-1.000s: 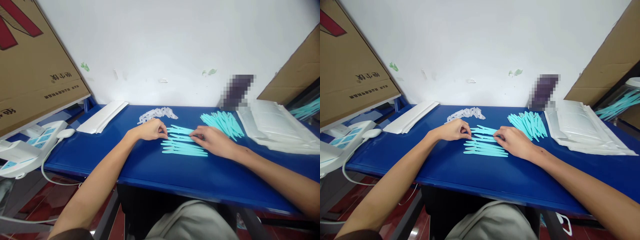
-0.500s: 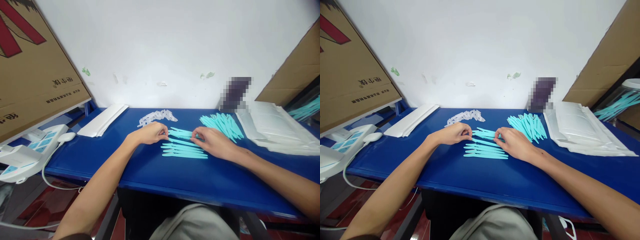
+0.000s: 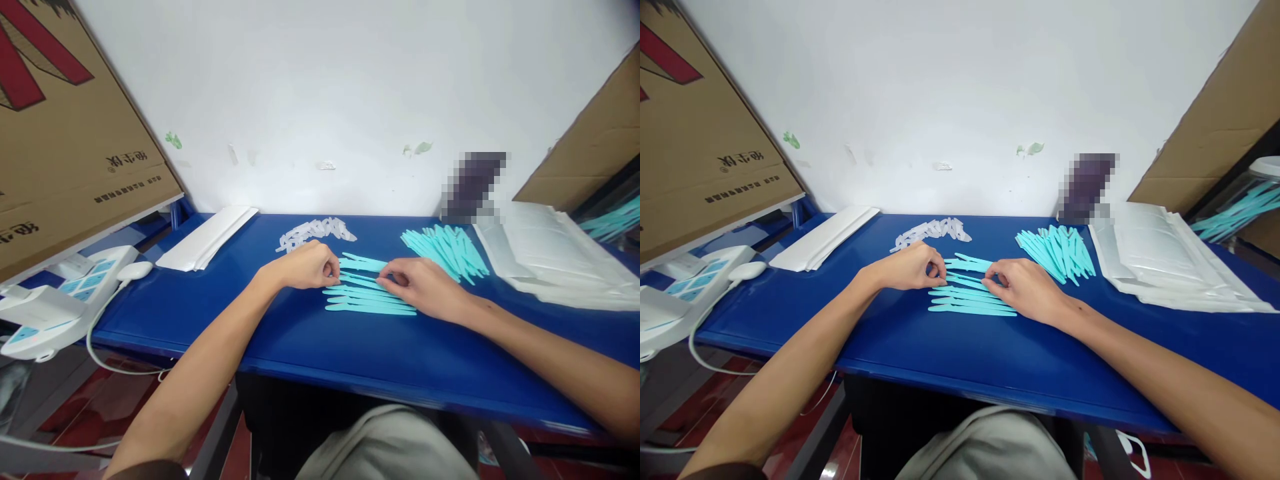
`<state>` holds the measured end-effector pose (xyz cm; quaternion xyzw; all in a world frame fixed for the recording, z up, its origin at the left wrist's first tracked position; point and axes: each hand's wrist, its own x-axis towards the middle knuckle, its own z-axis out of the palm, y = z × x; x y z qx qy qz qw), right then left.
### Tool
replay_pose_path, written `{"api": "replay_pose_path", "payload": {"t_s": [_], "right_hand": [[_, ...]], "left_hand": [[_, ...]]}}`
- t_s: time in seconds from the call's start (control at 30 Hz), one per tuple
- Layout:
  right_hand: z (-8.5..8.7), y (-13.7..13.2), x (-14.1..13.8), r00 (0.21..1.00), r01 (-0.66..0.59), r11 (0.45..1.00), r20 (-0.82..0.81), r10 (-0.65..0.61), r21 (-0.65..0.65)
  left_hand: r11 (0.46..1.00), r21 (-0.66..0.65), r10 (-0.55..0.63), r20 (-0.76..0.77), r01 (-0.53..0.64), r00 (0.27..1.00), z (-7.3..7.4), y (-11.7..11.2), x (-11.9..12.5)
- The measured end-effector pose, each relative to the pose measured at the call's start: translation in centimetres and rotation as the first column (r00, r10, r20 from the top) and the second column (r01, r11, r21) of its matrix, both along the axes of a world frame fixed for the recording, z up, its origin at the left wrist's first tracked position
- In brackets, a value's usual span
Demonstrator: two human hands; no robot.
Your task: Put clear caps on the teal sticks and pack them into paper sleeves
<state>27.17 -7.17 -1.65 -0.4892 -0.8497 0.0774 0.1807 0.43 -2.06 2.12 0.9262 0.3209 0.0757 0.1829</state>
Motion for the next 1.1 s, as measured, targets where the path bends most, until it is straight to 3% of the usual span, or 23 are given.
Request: {"api": "replay_pose_path", "payload": {"t_s": [0.13, 0.43, 0.6, 0.93, 1.1], "right_hand": [[0.1, -0.1, 0.0, 0.998, -0.070, 0.997, 0.001, 0.070, -0.031], [0.1, -0.2, -0.3, 0.995, -0.092, 0.996, 0.041, 0.093, -0.020], [-0.1, -0.3, -0.3, 0.994, -0.092, 0.996, 0.067, 0.091, 0.009], [0.3, -0.3, 0.1, 0.985, -0.136, 0.991, 0.102, 0.136, -0.007], [-0.2, 0.1, 0.5, 0.994, -0.039, 0.996, 0.108, 0.030, 0.084]], "left_hand": [[1.000, -0.029, -0.004, 0.028, 0.005, 1.000, -0.1, 0.0, 0.0], [0.969, 0.209, 0.138, -0.030, -0.129, 0.990, -1.0, 1.3, -0.9], [0.956, 0.239, 0.182, -0.026, -0.170, 0.983, -1.6, 1.8, -1.2], [0.958, 0.250, 0.138, 0.041, -0.144, 0.990, -2.9, 2.3, -1.0], [0.962, 0.221, 0.160, 0.034, -0.163, 0.987, -3.3, 2.5, -1.1]]}}
